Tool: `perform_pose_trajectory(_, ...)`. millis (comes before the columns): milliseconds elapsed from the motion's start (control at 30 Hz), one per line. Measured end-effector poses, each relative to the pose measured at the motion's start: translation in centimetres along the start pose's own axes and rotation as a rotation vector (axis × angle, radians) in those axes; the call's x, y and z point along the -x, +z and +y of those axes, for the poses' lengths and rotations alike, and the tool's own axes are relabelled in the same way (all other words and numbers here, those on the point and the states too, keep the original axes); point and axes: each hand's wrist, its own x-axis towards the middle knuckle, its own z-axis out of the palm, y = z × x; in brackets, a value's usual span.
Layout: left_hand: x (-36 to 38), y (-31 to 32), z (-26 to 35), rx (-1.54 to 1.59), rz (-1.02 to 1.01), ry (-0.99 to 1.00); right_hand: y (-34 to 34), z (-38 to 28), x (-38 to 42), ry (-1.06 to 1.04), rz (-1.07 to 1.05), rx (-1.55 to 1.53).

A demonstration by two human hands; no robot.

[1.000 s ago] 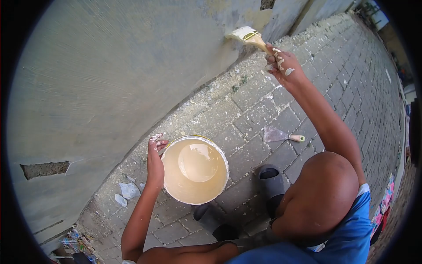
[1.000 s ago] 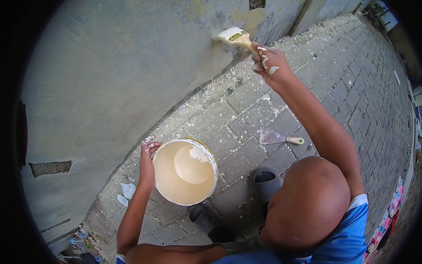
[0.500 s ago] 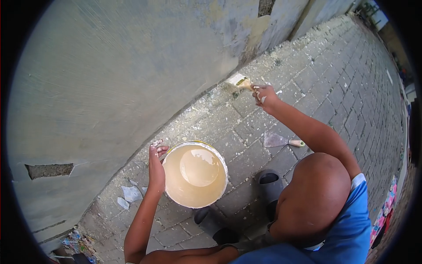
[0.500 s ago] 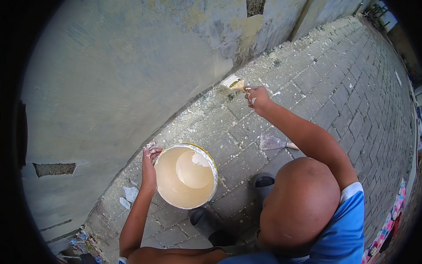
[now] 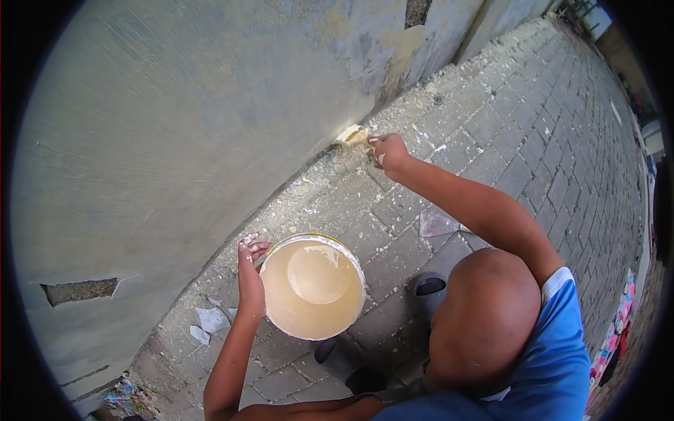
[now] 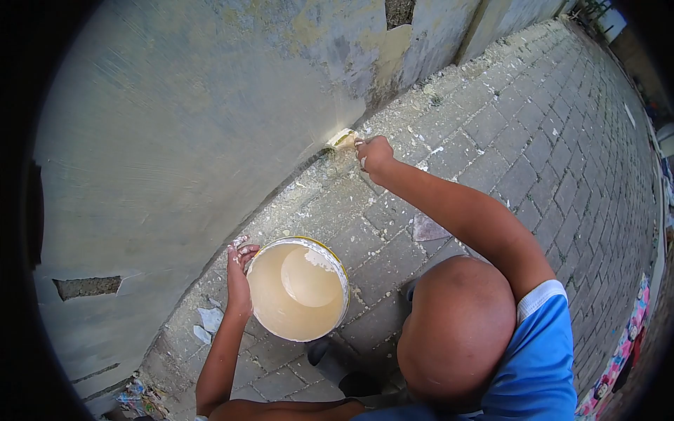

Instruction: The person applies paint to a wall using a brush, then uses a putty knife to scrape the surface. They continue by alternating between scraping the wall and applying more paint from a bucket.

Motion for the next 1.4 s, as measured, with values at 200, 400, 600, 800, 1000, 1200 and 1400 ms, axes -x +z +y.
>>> perform_pose_trajectory(200,-0.3,-0.2,-0.4,-0.031,-0.010,0.035,-2.9,-4.5,4.9,-0.011,-0.094,-0.337)
perform_pose_trajectory(400,0.0,-0.1,0.2,-0.034,-0.022,0.035,-6.1,-6.8,9.6,-0.047,-0.168,-0.401)
perform_pose_trajectory(600,0.1,-0.2,0.0,-0.040,-0.022,0.051,-1.8,-1.2,8.3,0.156,-0.172,-0.118)
perform_pose_trajectory(800,-0.2,-0.6,-0.7,-0.003,-0.025,0.012,4.4,1.5,5.0,-0.022,-0.210,0.123)
perform_pose_trajectory(1000,-0.6,-0.7,-1.0,0.009,-0.046,0.024,4.0,-3.9,7.8,-0.013,-0.280,-0.086)
perform_pose_trajectory(1200,0.0,-0.2,0.2,-0.021,-0.036,0.052,-1.1,-7.8,12.7,0.036,-0.304,-0.292)
perform_pose_trajectory(1400,-0.2,-0.4,-0.3,-0.042,-0.015,0.050,-4.7,-2.3,6.4,0.143,-0.173,-0.072)
